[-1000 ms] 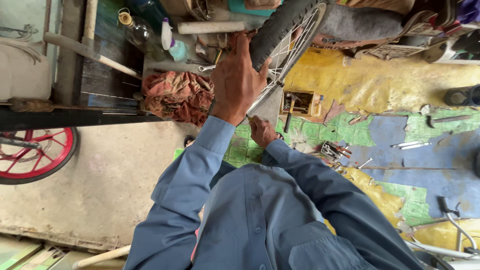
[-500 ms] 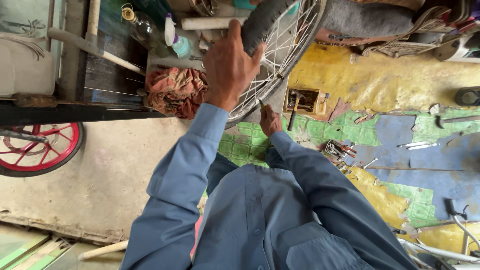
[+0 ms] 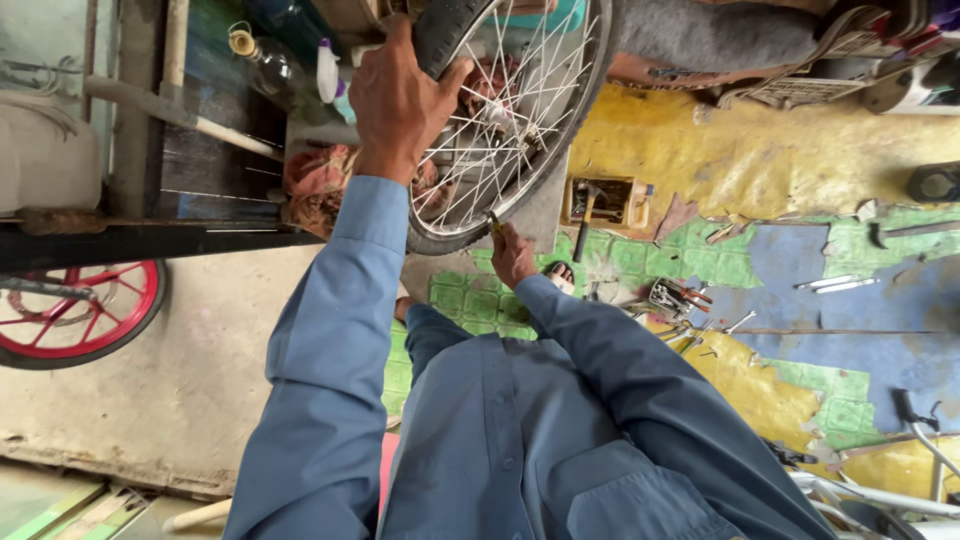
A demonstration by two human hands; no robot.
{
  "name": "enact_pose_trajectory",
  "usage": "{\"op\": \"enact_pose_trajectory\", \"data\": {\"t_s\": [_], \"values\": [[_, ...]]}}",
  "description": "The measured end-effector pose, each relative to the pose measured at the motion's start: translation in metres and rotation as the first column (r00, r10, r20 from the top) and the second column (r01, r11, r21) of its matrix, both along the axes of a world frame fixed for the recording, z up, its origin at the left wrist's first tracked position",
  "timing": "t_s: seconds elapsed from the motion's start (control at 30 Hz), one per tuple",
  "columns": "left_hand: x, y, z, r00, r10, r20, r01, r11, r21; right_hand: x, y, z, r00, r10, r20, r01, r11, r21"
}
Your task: The person uses a tire lever to pry a bicycle tire off the rim, then wipes the rim and tire with a cloth. The person rotates the wheel and repeats the wiping process around the rim.
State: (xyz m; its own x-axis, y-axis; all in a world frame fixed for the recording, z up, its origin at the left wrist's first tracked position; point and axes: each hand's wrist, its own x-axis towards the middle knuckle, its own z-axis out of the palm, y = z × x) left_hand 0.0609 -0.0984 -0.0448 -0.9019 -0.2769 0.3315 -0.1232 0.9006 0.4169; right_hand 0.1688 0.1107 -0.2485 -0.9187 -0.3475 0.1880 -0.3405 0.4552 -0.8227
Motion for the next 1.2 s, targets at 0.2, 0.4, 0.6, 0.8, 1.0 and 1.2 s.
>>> {"op": "enact_pose_trajectory", "data": {"t_s": [0.2,0.4,0.6,0.8,1.0,1.2], "values": [[-0.003,0.010,0.010,0.998,-0.013,-0.067,0.012,1.000,-0.009,-0.004,0.010,0.008,0.995,0.068,0.070,-0.066,0.997,-0.034],[-0.003,0.029,0.031,0.997,0.013,0.072,-0.019,0.996,0.087,-0.003,0.018,0.011,0.982,0.115,0.152,-0.126,0.990,0.063],[0.002,0.039,0.037,0.998,-0.026,-0.055,0.029,0.999,0.046,0.009,0.011,0.003,0.996,0.038,0.082,-0.037,0.999,-0.016],[0.010,0.033,0.029,1.000,-0.010,0.000,0.010,0.997,0.083,0.038,-0.003,-0.001,0.970,0.100,0.222,-0.076,0.990,-0.116],[0.012,0.031,0.021,0.999,-0.023,-0.041,0.026,0.998,0.062,0.048,-0.003,-0.001,0.972,0.135,0.192,-0.105,0.982,-0.158],[0.014,0.039,0.024,0.998,-0.025,-0.053,0.026,0.999,0.018,0.043,-0.003,0.001,0.959,0.120,0.257,-0.105,0.992,-0.071]]}}
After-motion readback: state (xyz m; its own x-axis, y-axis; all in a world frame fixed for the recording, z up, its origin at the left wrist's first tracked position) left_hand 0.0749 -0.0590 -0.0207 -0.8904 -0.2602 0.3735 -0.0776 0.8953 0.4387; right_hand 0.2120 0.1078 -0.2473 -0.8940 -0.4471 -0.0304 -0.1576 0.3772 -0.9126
